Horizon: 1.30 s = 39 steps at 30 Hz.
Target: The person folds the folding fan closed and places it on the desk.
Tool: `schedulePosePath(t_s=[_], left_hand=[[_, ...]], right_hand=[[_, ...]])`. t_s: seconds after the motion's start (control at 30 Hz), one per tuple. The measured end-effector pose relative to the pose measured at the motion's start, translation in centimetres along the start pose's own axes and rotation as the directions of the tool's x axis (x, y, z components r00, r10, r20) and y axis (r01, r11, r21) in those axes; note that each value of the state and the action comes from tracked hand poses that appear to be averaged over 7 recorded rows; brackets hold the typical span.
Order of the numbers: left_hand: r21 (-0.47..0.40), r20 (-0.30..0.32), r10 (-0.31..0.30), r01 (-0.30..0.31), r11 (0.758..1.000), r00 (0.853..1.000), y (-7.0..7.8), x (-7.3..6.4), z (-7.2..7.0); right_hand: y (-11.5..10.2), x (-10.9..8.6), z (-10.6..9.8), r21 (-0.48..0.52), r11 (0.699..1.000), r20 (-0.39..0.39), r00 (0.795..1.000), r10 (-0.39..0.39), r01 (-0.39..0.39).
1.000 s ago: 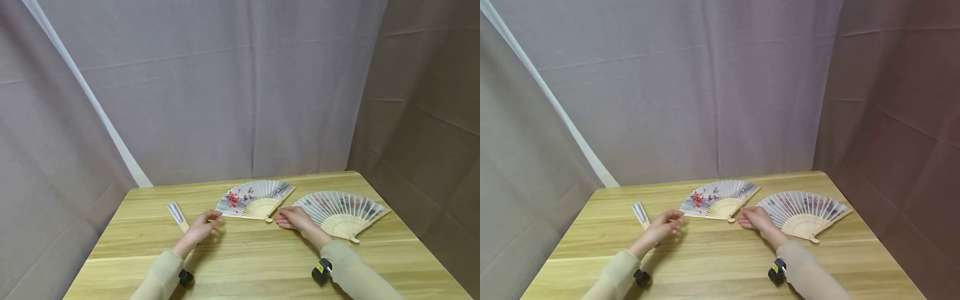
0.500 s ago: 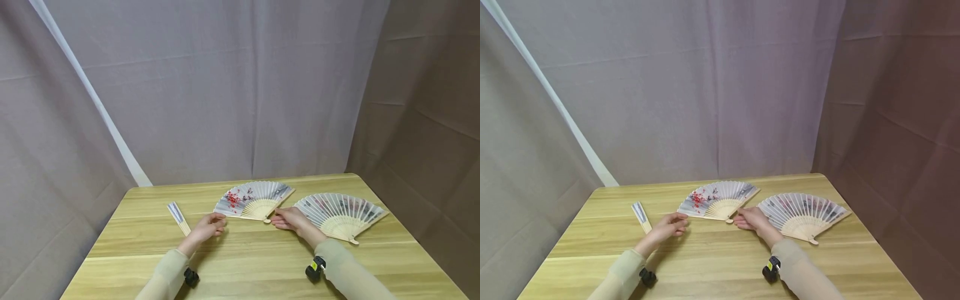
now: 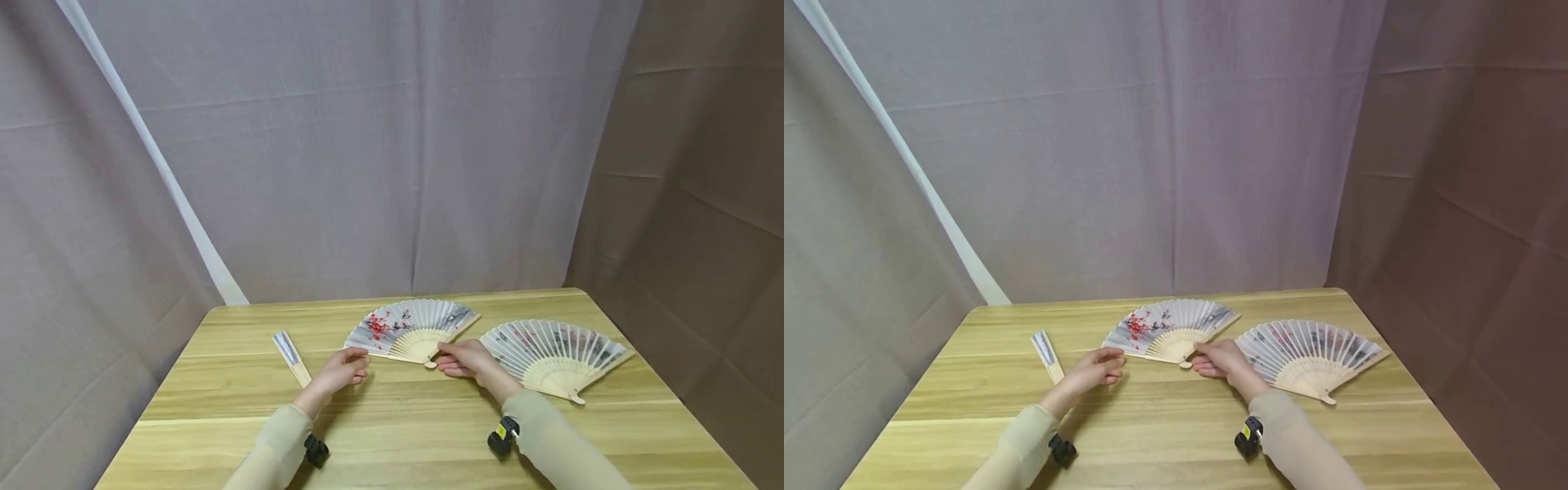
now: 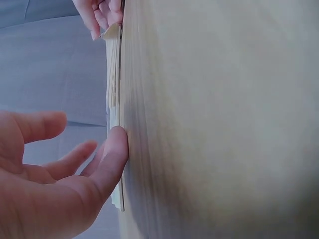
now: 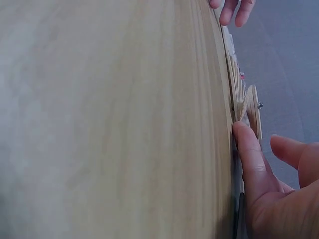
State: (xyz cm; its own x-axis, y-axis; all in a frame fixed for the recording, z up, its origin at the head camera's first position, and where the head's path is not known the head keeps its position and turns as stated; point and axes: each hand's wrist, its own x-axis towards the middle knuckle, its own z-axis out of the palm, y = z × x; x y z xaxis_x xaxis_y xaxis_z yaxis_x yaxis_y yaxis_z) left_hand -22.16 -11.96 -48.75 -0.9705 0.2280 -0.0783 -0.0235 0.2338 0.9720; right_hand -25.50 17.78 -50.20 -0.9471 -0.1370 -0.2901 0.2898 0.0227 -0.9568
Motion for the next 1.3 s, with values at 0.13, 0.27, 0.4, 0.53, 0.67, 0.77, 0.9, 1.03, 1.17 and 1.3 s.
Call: schedulePosePath(t_s=[0.13,0.27,0.4,0.53,0.67,0.77,0.9,1.03,1.17,1.3], left_hand=[[0.010,0.011,0.002,-0.002,1.000,1.000,-0.1,0.2,0.0],[0.023,0.031,0.008,-0.009,1.000,0.999,-0.1,0.1,0.0],[0.025,0.039,0.015,-0.016,1.000,0.999,0.0,0.1,0.0],[0.023,0.035,0.008,-0.009,1.000,0.999,-0.1,0.3,0.0],[0.019,0.029,0.003,-0.003,1.000,1.000,-0.2,0.5,0.0],[0.014,0.023,0.002,-0.003,1.000,1.000,-0.2,0.6,0.0],[0.008,0.015,0.003,-0.003,1.000,1.000,-0.1,0.5,0.0],[-0.001,0.009,-0.002,0.002,1.000,1.000,0.0,0.4,0.0],[-0.007,0.013,-0.004,0.004,1.000,1.000,-0.1,0.4,-0.1],[-0.013,0.010,-0.007,0.007,1.000,1.000,-0.1,0.4,0.0]], right_hand=[[0.2,0.2,0.0,0.005,1.000,0.006,1.000,-0.006,0.006],[0.2,0.2,0.2,0.008,1.000,0.007,1.000,-0.002,0.002],[0.2,0.2,0.4,0.011,1.000,0.001,1.000,-0.005,0.004],[0.2,0.1,0.6,0.028,1.000,-0.004,1.000,-0.014,0.014],[0.2,0.1,0.8,0.054,0.998,-0.010,1.000,-0.018,0.018],[0.2,0.1,1.0,0.065,0.997,-0.018,0.999,-0.030,0.032],[0.2,0.0,1.2,0.063,0.995,-0.038,0.997,-0.071,0.074],[0.5,0.0,1.6,0.061,0.990,-0.063,0.991,-0.121,0.125],[0.7,-0.3,2.2,0.046,0.984,-0.092,0.982,-0.165,0.170],[0.5,-0.8,2.8,0.034,0.974,-0.122,0.968,-0.217,0.223]])
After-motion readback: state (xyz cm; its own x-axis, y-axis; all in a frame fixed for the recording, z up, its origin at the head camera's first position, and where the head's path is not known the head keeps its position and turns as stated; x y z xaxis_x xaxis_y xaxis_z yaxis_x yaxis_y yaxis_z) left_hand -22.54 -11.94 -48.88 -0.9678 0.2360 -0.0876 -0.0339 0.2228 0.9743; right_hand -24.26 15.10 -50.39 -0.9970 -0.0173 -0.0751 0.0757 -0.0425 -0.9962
